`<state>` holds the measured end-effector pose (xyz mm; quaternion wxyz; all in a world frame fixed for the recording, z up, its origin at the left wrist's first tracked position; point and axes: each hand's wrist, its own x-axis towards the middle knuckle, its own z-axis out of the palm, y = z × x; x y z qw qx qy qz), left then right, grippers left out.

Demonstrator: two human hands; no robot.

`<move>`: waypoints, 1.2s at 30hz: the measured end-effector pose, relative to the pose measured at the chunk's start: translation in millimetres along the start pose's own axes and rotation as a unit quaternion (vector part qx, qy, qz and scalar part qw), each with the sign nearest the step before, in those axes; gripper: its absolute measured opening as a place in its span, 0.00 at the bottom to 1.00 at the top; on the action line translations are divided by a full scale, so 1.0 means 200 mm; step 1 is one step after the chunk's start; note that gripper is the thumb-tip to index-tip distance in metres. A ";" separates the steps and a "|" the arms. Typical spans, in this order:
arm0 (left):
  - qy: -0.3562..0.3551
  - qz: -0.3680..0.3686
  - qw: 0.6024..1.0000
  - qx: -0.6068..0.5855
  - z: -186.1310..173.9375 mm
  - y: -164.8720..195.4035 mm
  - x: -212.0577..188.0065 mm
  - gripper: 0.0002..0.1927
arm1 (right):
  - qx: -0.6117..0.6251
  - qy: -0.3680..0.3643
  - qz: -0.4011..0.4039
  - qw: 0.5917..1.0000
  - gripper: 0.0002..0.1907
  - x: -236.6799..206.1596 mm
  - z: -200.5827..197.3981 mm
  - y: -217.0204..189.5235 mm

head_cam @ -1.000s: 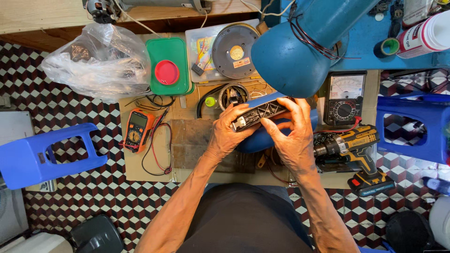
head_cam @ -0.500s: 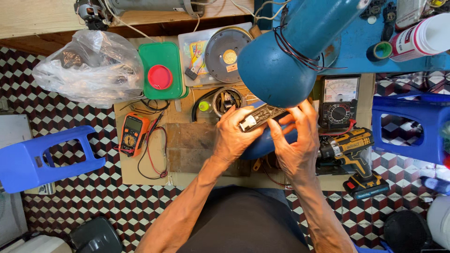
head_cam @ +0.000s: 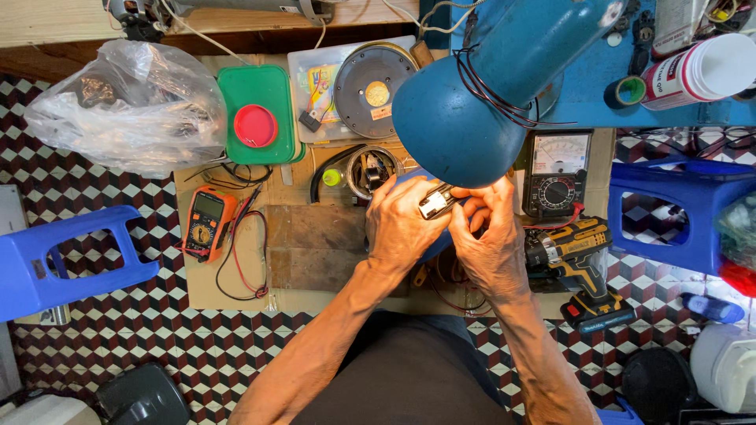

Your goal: The person disassembles a blue electric kettle, uses a cordless drill to remove and install screws, and reassembles the kettle body and handle. The work occurs at a cluttered workbench with tools and parts visible.

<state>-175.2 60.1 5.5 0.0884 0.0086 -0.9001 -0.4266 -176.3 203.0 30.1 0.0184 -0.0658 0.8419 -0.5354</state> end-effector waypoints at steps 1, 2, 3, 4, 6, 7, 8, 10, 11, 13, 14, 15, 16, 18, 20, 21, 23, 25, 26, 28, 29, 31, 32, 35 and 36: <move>0.000 -0.003 1.000 0.002 0.01 0.00 0.00 0.14 | 0.006 -0.001 -0.002 1.000 0.29 0.00 0.00 0.01; 0.000 -0.004 1.000 0.004 0.01 0.00 0.00 0.14 | 0.013 -0.002 -0.004 1.000 0.30 0.01 0.00 0.02; 0.000 -0.004 1.000 0.006 0.01 0.00 0.00 0.14 | 0.020 -0.003 -0.008 1.000 0.31 0.02 0.00 0.03; 0.001 -0.004 1.000 0.008 0.02 0.00 0.01 0.13 | 0.020 -0.002 -0.009 1.000 0.32 0.02 0.00 0.04; 0.003 -0.001 1.000 0.007 0.02 0.00 0.00 0.13 | 0.021 0.000 -0.011 1.000 0.34 0.02 0.00 0.05; 0.004 0.000 1.000 0.007 0.03 0.01 0.00 0.13 | 0.013 0.001 -0.011 1.000 0.34 0.02 -0.01 0.06; 0.009 0.001 1.000 0.010 0.03 0.01 0.00 0.14 | 0.004 0.002 -0.012 1.000 0.35 0.02 -0.01 0.07; 0.019 0.003 1.000 0.016 0.04 0.02 0.00 0.15 | -0.005 0.000 -0.014 1.000 0.35 0.01 -0.02 0.07; 0.020 0.007 1.000 0.019 0.05 0.02 0.00 0.15 | -0.006 -0.004 -0.015 1.000 0.34 0.01 -0.02 0.08; 0.023 0.013 0.999 0.025 0.06 0.03 0.00 0.15 | -0.008 -0.006 -0.010 1.000 0.34 0.00 -0.03 0.08; 0.019 0.016 0.999 0.028 0.06 0.03 -0.01 0.15 | -0.009 -0.006 -0.006 1.000 0.35 0.00 -0.04 0.08; 0.015 0.019 0.999 0.030 0.07 0.03 0.00 0.15 | -0.010 -0.006 -0.001 1.000 0.35 0.00 -0.04 0.08; 0.012 0.022 0.999 0.033 0.07 0.04 0.00 0.15 | -0.010 -0.005 -0.003 1.000 0.36 0.00 -0.05 0.08; 0.002 0.016 0.999 0.030 0.07 0.04 0.00 0.13 | -0.011 -0.001 -0.005 1.000 0.36 -0.01 -0.06 0.08; -0.002 0.016 1.000 0.025 0.07 0.05 0.00 0.13 | -0.007 0.000 -0.006 1.000 0.35 -0.01 -0.06 0.08; -0.001 0.019 1.000 0.023 0.07 0.06 0.00 0.13 | -0.005 0.001 -0.006 1.000 0.35 -0.01 -0.06 0.09; 0.001 0.021 1.000 0.022 0.06 0.06 0.01 0.14 | 0.002 -0.004 -0.001 1.000 0.33 -0.01 -0.06 0.09; 0.004 0.020 1.000 0.022 0.07 0.07 0.01 0.14 | 0.003 -0.005 -0.008 1.000 0.31 -0.02 -0.06 0.10; 0.004 0.022 1.000 0.020 0.07 0.07 0.01 0.15 | 0.001 -0.003 -0.019 1.000 0.30 -0.02 -0.07 0.10; 0.005 0.027 0.999 0.017 0.07 0.06 0.01 0.16 | -0.006 -0.001 -0.027 1.000 0.29 -0.01 -0.07 0.10; 0.003 0.025 1.000 0.018 0.07 0.06 0.01 0.16 | -0.011 -0.002 -0.024 1.000 0.29 -0.01 -0.07 0.10; -0.002 0.020 1.000 0.022 0.06 0.06 0.00 0.15 | 0.000 -0.002 -0.014 1.000 0.30 -0.02 -0.07 0.09; -0.010 0.014 1.000 0.026 0.06 0.06 0.00 0.15 | 0.015 -0.002 -0.008 1.000 0.32 -0.02 -0.07 0.08; -0.018 0.011 0.999 0.036 0.01 0.06 -0.02 0.15 | 0.100 0.000 0.003 0.995 0.33 -0.06 -0.10 0.04; -0.016 0.023 0.999 0.036 -0.02 0.06 -0.04 0.16 | 0.136 0.002 0.007 0.991 0.32 -0.09 -0.11 0.03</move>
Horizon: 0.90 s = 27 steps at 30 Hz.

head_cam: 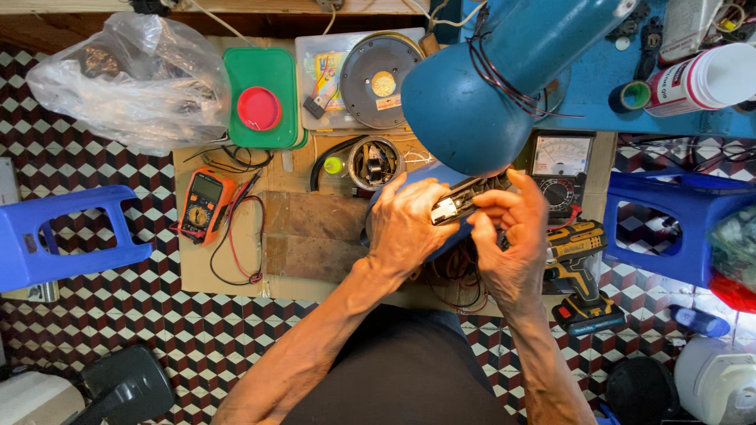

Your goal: The person disassembles a blue electric kettle, uses a cordless drill to remove and install screws, and reassembles the kettle body and handle. The work occurs at a cluttered workbench with tools and parts visible.

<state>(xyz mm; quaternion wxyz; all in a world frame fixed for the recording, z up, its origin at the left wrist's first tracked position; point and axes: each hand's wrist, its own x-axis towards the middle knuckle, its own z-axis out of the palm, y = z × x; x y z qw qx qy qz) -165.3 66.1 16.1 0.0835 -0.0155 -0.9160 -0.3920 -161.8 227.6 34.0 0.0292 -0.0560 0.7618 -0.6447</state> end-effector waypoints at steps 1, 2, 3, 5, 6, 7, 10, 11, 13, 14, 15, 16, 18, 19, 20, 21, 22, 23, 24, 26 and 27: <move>0.003 0.012 1.000 0.000 -0.03 0.00 -0.02 0.17 | 0.013 0.022 0.002 1.000 0.31 -0.03 -0.01 -0.02; -0.008 0.013 1.000 0.003 -0.08 0.00 -0.04 0.18 | 0.026 0.044 0.004 0.999 0.29 -0.06 -0.02 -0.03; -0.020 0.014 1.000 0.007 -0.14 -0.01 -0.08 0.19 | 0.039 0.066 0.007 0.997 0.28 -0.09 -0.04 -0.04; -0.040 0.022 0.999 0.022 -0.29 -0.03 -0.18 0.21 | 0.059 0.094 0.023 0.994 0.27 -0.13 -0.05 -0.05; -0.047 0.030 0.998 0.033 -0.38 -0.05 -0.24 0.21 | 0.070 0.108 0.032 0.991 0.27 -0.16 -0.06 -0.04; -0.054 0.041 0.997 0.043 -0.46 -0.07 -0.30 0.21 | 0.048 0.098 0.051 0.993 0.26 -0.18 -0.06 -0.04; -0.121 0.010 0.988 0.091 -0.65 -0.16 -0.42 0.20 | 0.007 0.080 0.101 0.992 0.26 -0.24 -0.02 0.04; -0.144 0.022 0.982 0.123 -0.67 -0.21 -0.44 0.20 | 0.007 0.078 0.124 0.989 0.26 -0.27 0.00 0.07; -0.188 0.042 0.964 0.181 -0.65 -0.30 -0.49 0.19 | 0.012 0.074 0.178 0.981 0.26 -0.36 0.02 0.15; -0.211 0.052 0.956 0.196 -0.63 -0.34 -0.52 0.18 | 0.022 0.075 0.206 0.976 0.26 -0.41 0.04 0.19; -0.234 0.062 0.947 0.212 -0.60 -0.38 -0.55 0.17 | 0.034 0.076 0.232 0.969 0.26 -0.46 0.06 0.23; -0.256 0.071 0.936 0.232 -0.58 -0.42 -0.57 0.16 | 0.032 0.072 0.236 0.969 0.26 -0.50 0.08 0.27; -0.248 0.099 0.934 0.237 -0.51 -0.50 -0.61 0.13 | 0.027 0.067 0.248 0.966 0.24 -0.59 0.11 0.33; -0.244 0.113 0.933 0.239 -0.47 -0.53 -0.63 0.11 | 0.031 0.061 0.256 0.964 0.23 -0.63 0.12 0.36; -0.225 0.128 0.938 0.231 -0.42 -0.55 -0.63 0.11 | 0.035 0.055 0.264 0.962 0.22 -0.66 0.14 0.38; -0.206 0.141 0.942 0.223 -0.36 -0.55 -0.64 0.10 | 0.040 0.046 0.273 0.960 0.20 -0.68 0.16 0.41; -0.188 0.153 0.946 0.216 -0.32 -0.55 -0.64 0.10 | 0.046 0.034 0.274 0.960 0.20 -0.69 0.19 0.43; -0.191 0.151 0.945 0.220 -0.29 -0.54 -0.64 0.10 | 0.051 0.021 0.276 0.959 0.20 -0.70 0.22 0.44; -0.193 0.150 0.944 0.223 -0.27 -0.53 -0.63 0.09 | 0.056 0.010 0.278 0.959 0.19 -0.71 0.25 0.44; -0.191 0.153 0.948 0.201 -0.29 -0.51 -0.63 0.15 | 0.007 -0.020 0.287 0.958 0.20 -0.71 0.31 0.44; -0.186 0.158 0.953 0.178 -0.33 -0.52 -0.62 0.21 | -0.017 -0.037 0.290 0.956 0.21 -0.69 0.35 0.43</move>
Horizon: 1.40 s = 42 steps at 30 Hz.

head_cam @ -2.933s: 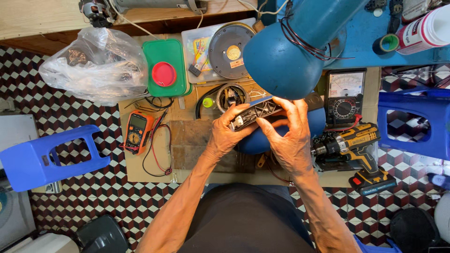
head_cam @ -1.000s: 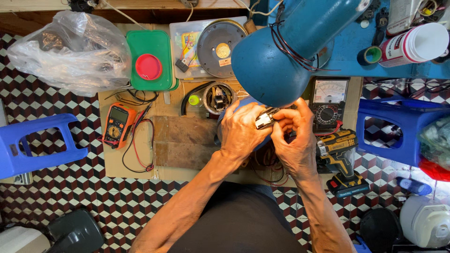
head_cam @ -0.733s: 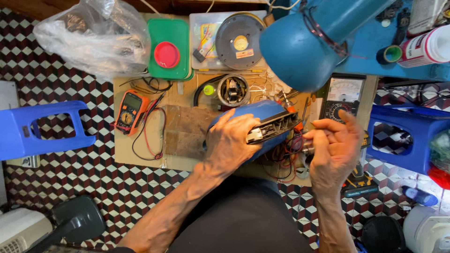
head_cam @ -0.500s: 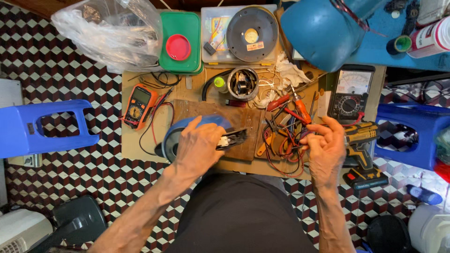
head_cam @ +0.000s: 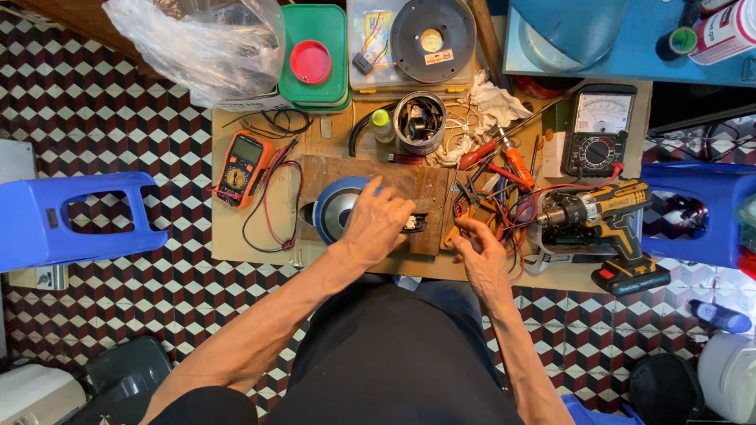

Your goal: The person disassembles a blue electric kettle, uses a cordless drill to remove and install screws, and reassembles the kettle body and handle. The work occurs at a cluttered workbench with tools and parts visible.

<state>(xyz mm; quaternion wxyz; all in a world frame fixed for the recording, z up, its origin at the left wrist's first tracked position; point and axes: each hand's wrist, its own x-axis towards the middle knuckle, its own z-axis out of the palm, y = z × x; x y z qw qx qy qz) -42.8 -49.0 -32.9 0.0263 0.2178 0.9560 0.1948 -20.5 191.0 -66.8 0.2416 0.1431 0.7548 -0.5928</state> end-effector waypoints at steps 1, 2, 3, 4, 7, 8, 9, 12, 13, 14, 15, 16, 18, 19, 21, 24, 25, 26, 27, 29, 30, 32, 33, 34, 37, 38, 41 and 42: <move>0.009 0.007 1.000 -0.021 -0.04 -0.01 -0.03 0.28 | 0.005 -0.015 -0.003 1.000 0.22 0.01 0.03 -0.02; 0.034 -0.021 0.999 -0.029 -0.09 -0.01 -0.07 0.32 | 0.009 -0.031 -0.006 0.999 0.23 0.02 0.07 -0.04; 0.059 -0.049 0.996 -0.036 -0.14 -0.03 -0.12 0.35 | 0.014 -0.048 -0.011 0.999 0.25 0.04 0.09 -0.06; 0.084 -0.076 0.993 -0.042 -0.18 -0.04 -0.16 0.38 | 0.018 -0.059 -0.012 0.998 0.25 0.05 0.12 -0.07; 0.105 -0.236 0.962 -0.094 -0.24 -0.05 -0.24 0.40 | 0.033 -0.086 -0.001 0.996 0.27 0.07 0.19 -0.10; 0.117 -0.251 0.954 -0.117 -0.23 -0.03 -0.25 0.42 | 0.039 -0.091 0.012 0.995 0.27 0.07 0.21 -0.10; 0.128 -0.267 0.945 -0.141 -0.22 -0.01 -0.24 0.44 | 0.045 -0.096 0.025 0.994 0.28 0.07 0.21 -0.10; 0.128 -0.311 0.933 -0.132 -0.16 0.04 -0.23 0.49 | 0.121 -0.096 0.048 0.987 0.28 0.07 0.21 -0.07; 0.122 -0.325 0.931 -0.113 -0.14 0.06 -0.22 0.51 | 0.122 -0.095 0.053 0.987 0.28 0.07 0.21 -0.07; 0.120 -0.330 0.929 -0.115 -0.13 0.08 -0.21 0.52 | 0.124 -0.094 0.058 0.986 0.28 0.08 0.21 -0.06; 0.119 -0.335 0.927 -0.117 -0.12 0.09 -0.20 0.53 | 0.126 -0.091 0.063 0.986 0.29 0.08 0.20 -0.05; 0.118 -0.340 0.925 -0.119 -0.11 0.10 -0.19 0.54 | 0.128 -0.093 0.062 0.985 0.28 0.08 0.21 -0.04; 0.115 -0.343 0.926 -0.107 -0.11 0.11 -0.18 0.54 | 0.134 -0.095 0.058 0.985 0.28 0.08 0.21 -0.03; 0.114 -0.344 0.927 -0.100 -0.11 0.11 -0.18 0.54 | 0.134 -0.098 0.053 0.985 0.28 0.08 0.21 -0.03; 0.118 -0.339 0.928 -0.104 -0.10 0.11 -0.18 0.53 | 0.135 -0.103 0.044 0.985 0.28 0.08 0.20 -0.02; 0.121 -0.337 0.928 -0.106 -0.09 0.11 -0.18 0.53 | 0.137 -0.099 0.053 0.984 0.28 0.07 0.20 -0.02; 0.121 -0.338 0.927 -0.107 -0.09 0.10 -0.18 0.53 | 0.142 -0.099 0.054 0.983 0.28 0.07 0.20 -0.02; 0.122 -0.337 0.928 -0.104 -0.09 0.10 -0.18 0.53 | 0.147 -0.099 0.055 0.983 0.28 0.07 0.20 -0.02; 0.122 -0.336 0.928 -0.101 -0.08 0.10 -0.18 0.52 | 0.152 -0.099 0.057 0.982 0.28 0.07 0.21 -0.02; 0.122 -0.333 0.930 -0.099 -0.08 0.10 -0.19 0.52 | 0.148 -0.099 0.051 0.983 0.29 0.07 0.21 -0.03; 0.121 -0.332 0.930 -0.099 -0.07 0.10 -0.19 0.52 | 0.145 -0.098 0.049 0.983 0.29 0.07 0.21 -0.04; 0.117 -0.328 0.932 -0.103 -0.07 0.10 -0.20 0.51 | 0.112 -0.093 0.053 0.988 0.30 0.06 0.20 -0.06; 0.113 -0.325 0.933 -0.107 -0.07 0.09 -0.21 0.51 | 0.096 -0.091 0.056 0.990 0.31 0.05 0.21 -0.07; 0.109 -0.322 0.934 -0.111 -0.06 0.09 -0.21 0.50 | 0.087 -0.090 0.049 0.991 0.32 0.05 0.21 -0.08; 0.110 -0.294 0.938 -0.145 -0.06 0.06 -0.23 0.47 | 0.064 -0.090 0.032 0.993 0.34 0.04 0.21 -0.11; 0.109 -0.299 0.937 -0.147 -0.05 0.06 -0.24 0.44 | 0.060 -0.091 0.029 0.994 0.35 0.03 0.22 -0.12; 0.109 -0.307 0.934 -0.149 -0.05 0.05 -0.25 0.36 | 0.055 -0.091 0.019 0.994 0.36 0.03 0.22 -0.13; 0.112 -0.307 0.934 -0.147 -0.04 0.05 -0.25 0.35 | 0.054 -0.090 0.016 0.994 0.37 0.03 0.22 -0.13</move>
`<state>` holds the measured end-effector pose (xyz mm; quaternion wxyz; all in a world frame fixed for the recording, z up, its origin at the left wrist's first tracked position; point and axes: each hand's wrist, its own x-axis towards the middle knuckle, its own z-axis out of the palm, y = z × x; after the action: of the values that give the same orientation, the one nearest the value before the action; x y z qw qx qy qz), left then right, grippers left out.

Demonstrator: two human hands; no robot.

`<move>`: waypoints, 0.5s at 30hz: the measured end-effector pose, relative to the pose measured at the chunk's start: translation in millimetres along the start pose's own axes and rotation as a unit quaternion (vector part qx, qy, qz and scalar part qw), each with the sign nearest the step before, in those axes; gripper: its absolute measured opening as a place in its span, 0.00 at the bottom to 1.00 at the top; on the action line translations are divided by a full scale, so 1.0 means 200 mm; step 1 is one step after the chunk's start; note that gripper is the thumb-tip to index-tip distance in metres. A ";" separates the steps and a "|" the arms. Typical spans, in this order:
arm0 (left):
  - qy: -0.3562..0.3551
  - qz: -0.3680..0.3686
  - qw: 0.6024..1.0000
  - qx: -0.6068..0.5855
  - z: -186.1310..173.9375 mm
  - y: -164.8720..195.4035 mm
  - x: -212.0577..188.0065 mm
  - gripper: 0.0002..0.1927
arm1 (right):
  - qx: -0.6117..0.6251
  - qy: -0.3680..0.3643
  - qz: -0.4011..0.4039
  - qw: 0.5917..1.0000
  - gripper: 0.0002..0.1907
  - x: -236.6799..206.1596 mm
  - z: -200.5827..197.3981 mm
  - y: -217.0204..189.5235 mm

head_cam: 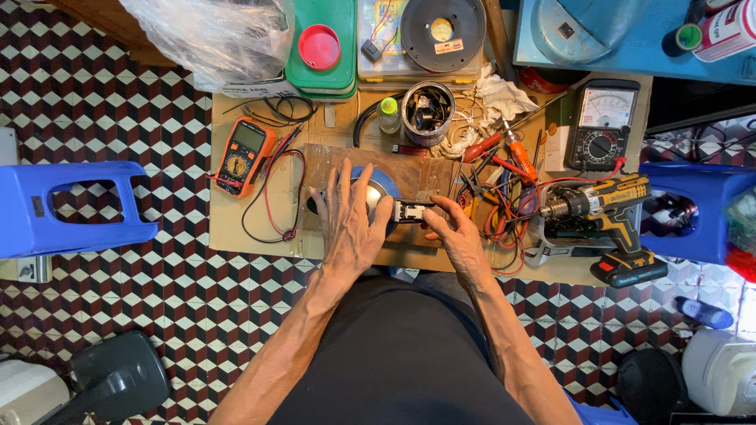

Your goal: The person disassembles a blue electric kettle, uses a cordless drill to remove and install screws, and reassembles the kettle body and handle. The work occurs at a cluttered workbench with tools and parts visible.

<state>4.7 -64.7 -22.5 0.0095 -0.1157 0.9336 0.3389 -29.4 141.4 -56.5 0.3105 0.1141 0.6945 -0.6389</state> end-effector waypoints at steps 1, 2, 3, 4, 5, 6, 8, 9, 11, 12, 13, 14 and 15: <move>0.003 0.000 1.000 0.001 0.00 0.00 0.00 0.33 | -0.002 0.001 0.003 1.000 0.37 0.00 0.00 0.00; 0.004 0.003 1.000 0.003 0.00 0.00 0.00 0.33 | -0.005 0.002 0.006 1.000 0.37 0.00 0.00 0.00; 0.005 0.005 1.000 0.005 0.00 -0.01 0.00 0.33 | -0.007 0.004 0.008 1.000 0.37 0.00 0.00 0.00; 0.006 0.007 1.000 0.008 0.00 -0.01 0.00 0.32 | -0.003 0.002 0.006 1.000 0.37 0.01 0.00 0.01; 0.009 0.010 1.000 0.010 0.00 -0.01 0.00 0.32 | 0.002 0.000 0.003 1.000 0.37 0.00 0.00 0.01; 0.010 0.012 1.000 0.013 0.01 -0.01 0.00 0.32 | 0.006 -0.001 0.000 1.000 0.37 0.01 0.00 0.01; 0.013 0.014 1.000 0.016 0.01 -0.01 0.00 0.32 | 0.000 0.003 0.006 1.000 0.36 0.01 0.01 0.01; 0.013 0.013 1.000 0.018 0.01 -0.01 0.00 0.32 | -0.004 0.005 0.008 1.000 0.36 0.01 0.01 0.01; 0.015 0.011 1.000 0.019 0.01 -0.01 0.00 0.32 | 0.001 0.002 0.002 1.000 0.36 0.01 0.01 0.01; 0.016 0.011 1.000 0.019 0.01 -0.01 0.00 0.32 | 0.003 0.001 -0.002 1.000 0.37 0.01 0.01 0.01; 0.018 0.011 1.000 0.018 0.01 -0.01 0.00 0.32 | -0.005 0.005 0.000 1.000 0.37 0.01 0.01 0.00; 0.018 0.011 1.000 0.018 0.01 -0.01 0.01 0.32 | -0.012 0.009 0.002 1.000 0.37 0.01 0.01 0.00; 0.018 0.011 1.000 0.017 0.01 -0.01 0.01 0.32 | -0.020 0.013 0.005 1.000 0.37 0.01 0.01 0.00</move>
<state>4.0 -65.6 -25.6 -0.0095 -0.1115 0.9405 0.3209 -30.1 139.1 -57.2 0.3068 0.1190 0.7106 -0.6219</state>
